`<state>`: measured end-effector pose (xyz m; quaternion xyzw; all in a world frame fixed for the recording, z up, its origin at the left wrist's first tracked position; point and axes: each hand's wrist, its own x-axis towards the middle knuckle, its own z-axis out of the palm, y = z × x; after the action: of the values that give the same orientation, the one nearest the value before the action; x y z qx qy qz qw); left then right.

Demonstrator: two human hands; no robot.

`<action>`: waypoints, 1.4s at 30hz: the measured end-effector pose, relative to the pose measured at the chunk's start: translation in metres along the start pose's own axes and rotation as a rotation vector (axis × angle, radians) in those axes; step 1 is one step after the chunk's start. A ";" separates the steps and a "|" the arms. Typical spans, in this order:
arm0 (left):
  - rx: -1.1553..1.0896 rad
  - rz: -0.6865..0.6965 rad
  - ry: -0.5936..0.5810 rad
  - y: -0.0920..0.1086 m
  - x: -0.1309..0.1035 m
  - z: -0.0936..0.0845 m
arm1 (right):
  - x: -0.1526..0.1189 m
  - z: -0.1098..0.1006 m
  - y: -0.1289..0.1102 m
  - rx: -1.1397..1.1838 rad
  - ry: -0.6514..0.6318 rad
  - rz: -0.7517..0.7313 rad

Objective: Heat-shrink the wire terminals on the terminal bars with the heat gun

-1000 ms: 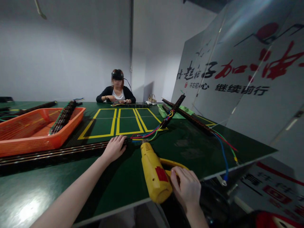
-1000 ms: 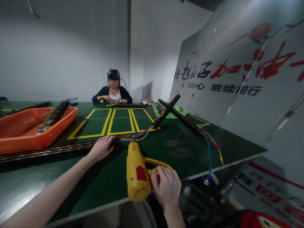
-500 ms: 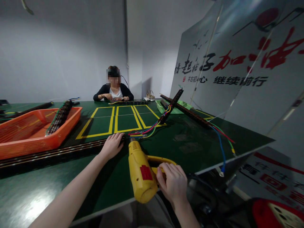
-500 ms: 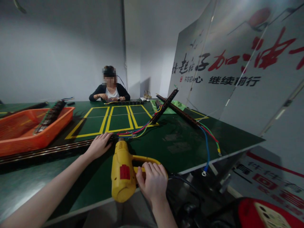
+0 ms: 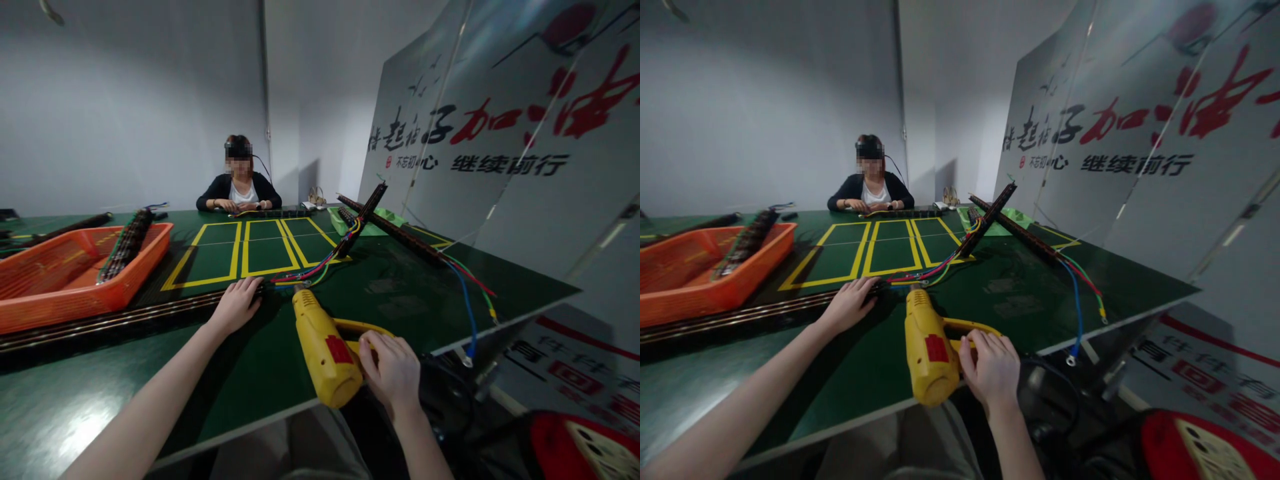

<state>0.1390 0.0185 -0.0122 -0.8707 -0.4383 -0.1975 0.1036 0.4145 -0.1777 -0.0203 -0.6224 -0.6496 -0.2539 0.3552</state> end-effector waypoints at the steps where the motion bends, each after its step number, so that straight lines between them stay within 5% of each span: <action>1: -0.003 -0.003 -0.002 0.001 0.000 -0.001 | 0.000 -0.001 0.003 -0.010 0.003 0.000; 10: -0.007 0.003 0.027 0.000 0.002 0.004 | -0.001 -0.002 0.010 -0.034 -0.003 0.008; 26: -0.005 -0.006 0.018 0.000 0.003 0.003 | -0.006 0.017 -0.049 0.077 0.002 0.017; 42: -0.035 -0.018 0.044 0.000 0.002 0.002 | -0.005 0.009 -0.043 0.114 -0.028 -0.003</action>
<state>0.1409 0.0205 -0.0130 -0.8639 -0.4401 -0.2253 0.0962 0.3707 -0.1776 -0.0251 -0.6038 -0.6687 -0.2083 0.3807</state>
